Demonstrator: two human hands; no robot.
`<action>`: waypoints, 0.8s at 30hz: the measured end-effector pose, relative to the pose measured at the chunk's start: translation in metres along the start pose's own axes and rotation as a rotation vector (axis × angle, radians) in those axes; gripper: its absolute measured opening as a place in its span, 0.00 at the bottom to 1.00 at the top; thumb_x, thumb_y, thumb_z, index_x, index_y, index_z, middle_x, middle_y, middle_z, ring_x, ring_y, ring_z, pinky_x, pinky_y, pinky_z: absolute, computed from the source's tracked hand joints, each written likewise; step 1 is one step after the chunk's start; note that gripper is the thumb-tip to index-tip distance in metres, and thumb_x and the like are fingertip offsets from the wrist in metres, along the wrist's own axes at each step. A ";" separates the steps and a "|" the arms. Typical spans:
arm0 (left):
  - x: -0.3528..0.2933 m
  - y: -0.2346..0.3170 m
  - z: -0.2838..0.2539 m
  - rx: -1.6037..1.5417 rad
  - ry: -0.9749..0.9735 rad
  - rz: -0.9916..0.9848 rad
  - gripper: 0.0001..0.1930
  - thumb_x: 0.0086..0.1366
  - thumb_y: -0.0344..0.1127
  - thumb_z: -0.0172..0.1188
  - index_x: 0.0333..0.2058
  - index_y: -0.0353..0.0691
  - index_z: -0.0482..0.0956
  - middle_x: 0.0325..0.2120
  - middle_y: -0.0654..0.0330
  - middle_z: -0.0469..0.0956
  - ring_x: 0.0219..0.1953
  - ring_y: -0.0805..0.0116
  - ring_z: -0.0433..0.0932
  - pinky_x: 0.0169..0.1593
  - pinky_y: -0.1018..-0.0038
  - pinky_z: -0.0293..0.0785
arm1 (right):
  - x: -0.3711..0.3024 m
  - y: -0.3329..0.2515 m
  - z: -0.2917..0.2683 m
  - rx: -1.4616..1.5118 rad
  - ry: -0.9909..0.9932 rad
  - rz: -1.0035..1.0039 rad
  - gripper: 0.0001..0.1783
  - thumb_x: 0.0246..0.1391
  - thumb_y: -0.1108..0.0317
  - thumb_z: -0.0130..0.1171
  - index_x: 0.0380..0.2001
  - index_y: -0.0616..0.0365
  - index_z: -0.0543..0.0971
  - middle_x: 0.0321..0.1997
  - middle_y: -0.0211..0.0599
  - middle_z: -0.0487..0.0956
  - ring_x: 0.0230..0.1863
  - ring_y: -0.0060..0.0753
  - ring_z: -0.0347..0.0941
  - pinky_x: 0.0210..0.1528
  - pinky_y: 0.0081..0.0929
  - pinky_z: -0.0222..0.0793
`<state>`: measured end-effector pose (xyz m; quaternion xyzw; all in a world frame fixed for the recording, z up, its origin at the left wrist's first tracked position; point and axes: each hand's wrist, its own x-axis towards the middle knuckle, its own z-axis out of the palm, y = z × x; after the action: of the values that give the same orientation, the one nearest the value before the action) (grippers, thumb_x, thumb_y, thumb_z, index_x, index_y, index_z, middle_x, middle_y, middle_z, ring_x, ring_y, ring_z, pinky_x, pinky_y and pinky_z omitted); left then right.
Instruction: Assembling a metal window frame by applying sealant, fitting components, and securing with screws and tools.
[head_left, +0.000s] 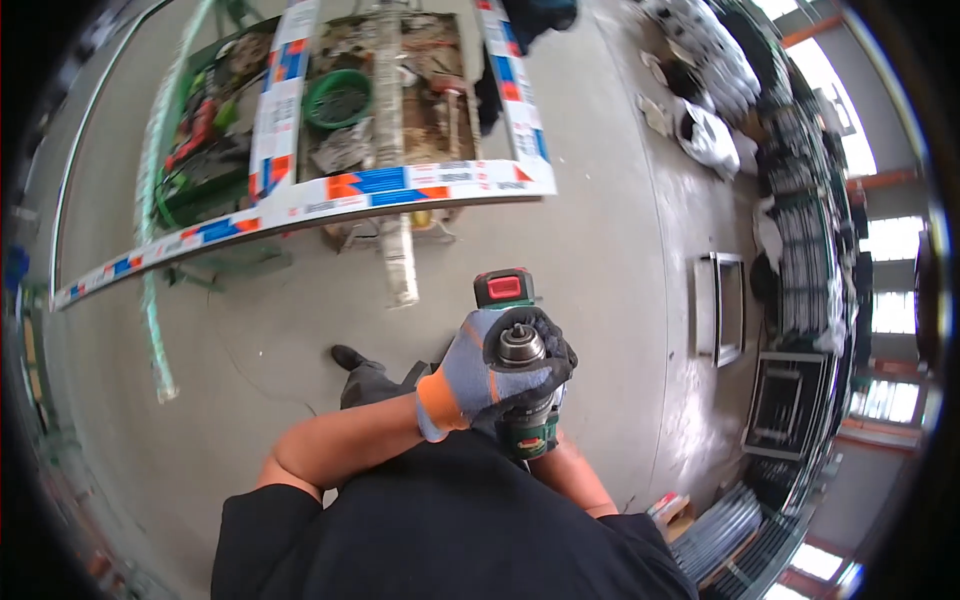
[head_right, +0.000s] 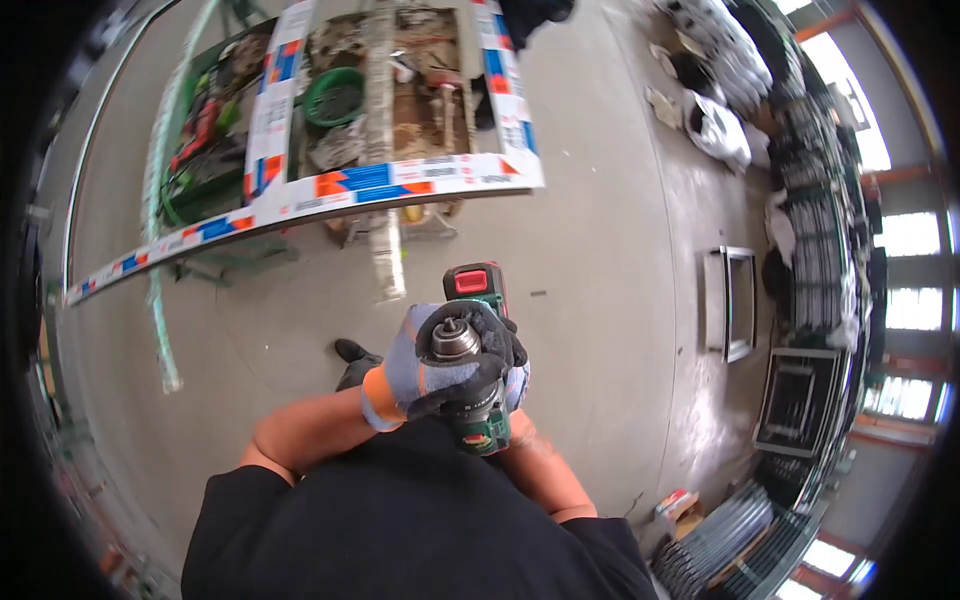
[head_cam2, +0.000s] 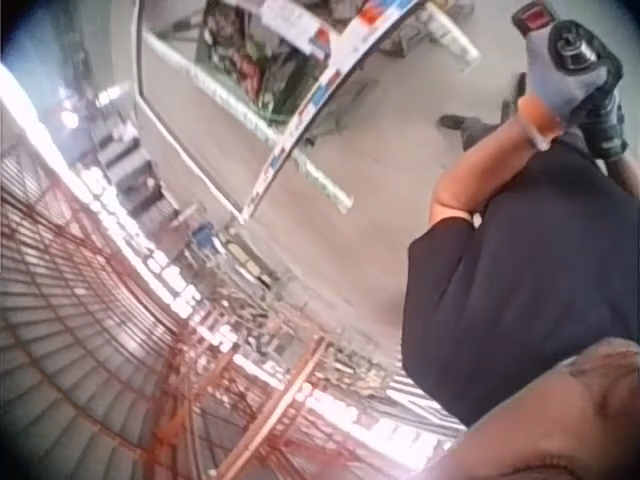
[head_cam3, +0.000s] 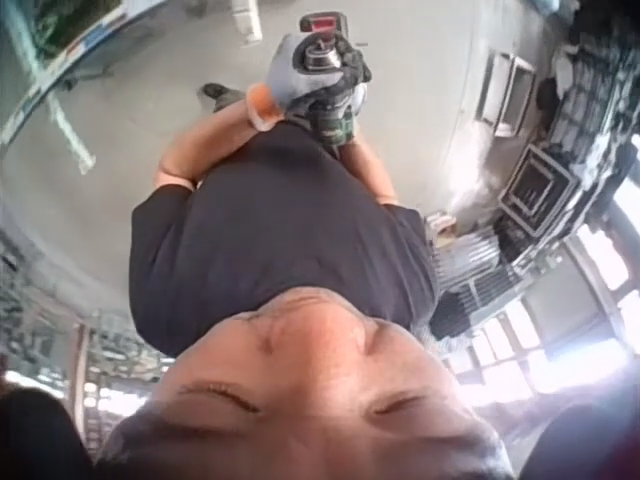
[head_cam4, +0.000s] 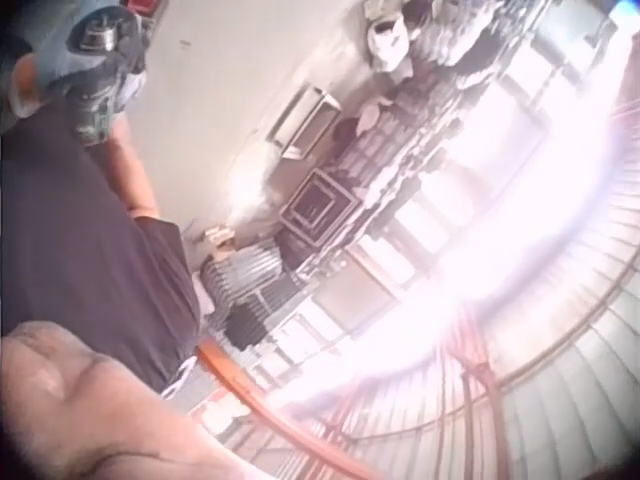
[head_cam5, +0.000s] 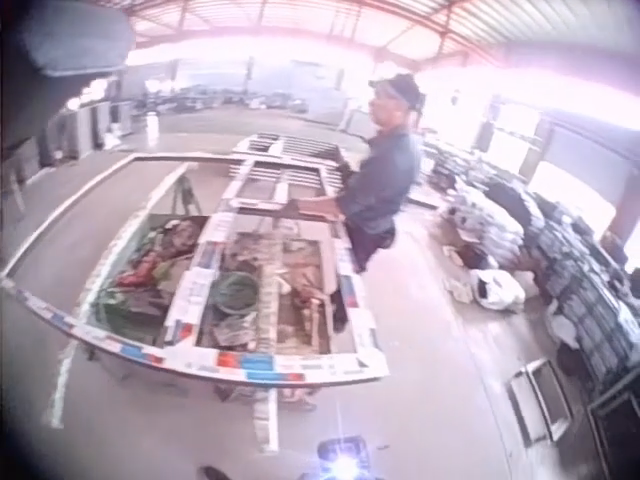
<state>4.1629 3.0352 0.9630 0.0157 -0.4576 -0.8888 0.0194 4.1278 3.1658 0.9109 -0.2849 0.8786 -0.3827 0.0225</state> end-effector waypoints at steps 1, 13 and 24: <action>0.010 -0.007 0.015 0.000 -0.035 -0.034 0.09 0.53 0.31 0.66 0.31 0.36 0.77 0.29 0.58 0.79 0.34 0.68 0.77 0.40 0.70 0.75 | -0.005 0.022 -0.013 -0.005 0.028 0.039 0.21 0.52 0.59 0.59 0.48 0.55 0.75 0.43 0.40 0.78 0.43 0.39 0.76 0.46 0.34 0.71; 0.086 -0.068 0.092 0.186 -0.587 -0.032 0.08 0.50 0.30 0.67 0.28 0.40 0.76 0.27 0.61 0.78 0.34 0.64 0.77 0.44 0.68 0.73 | -0.060 0.128 -0.076 0.355 0.126 0.366 0.11 0.48 0.65 0.65 0.37 0.51 0.79 0.38 0.30 0.80 0.41 0.25 0.78 0.42 0.27 0.75; 0.094 -0.053 0.045 0.542 -0.431 0.310 0.25 0.43 0.46 0.76 0.37 0.40 0.78 0.33 0.55 0.77 0.38 0.58 0.77 0.46 0.67 0.73 | -0.074 0.098 -0.086 -0.236 0.354 0.021 0.17 0.37 0.67 0.63 0.36 0.58 0.78 0.36 0.40 0.79 0.39 0.43 0.76 0.45 0.43 0.73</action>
<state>4.0662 3.0982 0.9447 -0.2366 -0.6667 -0.7049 0.0519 4.1204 3.3139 0.8915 -0.2048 0.9105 -0.3208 -0.1618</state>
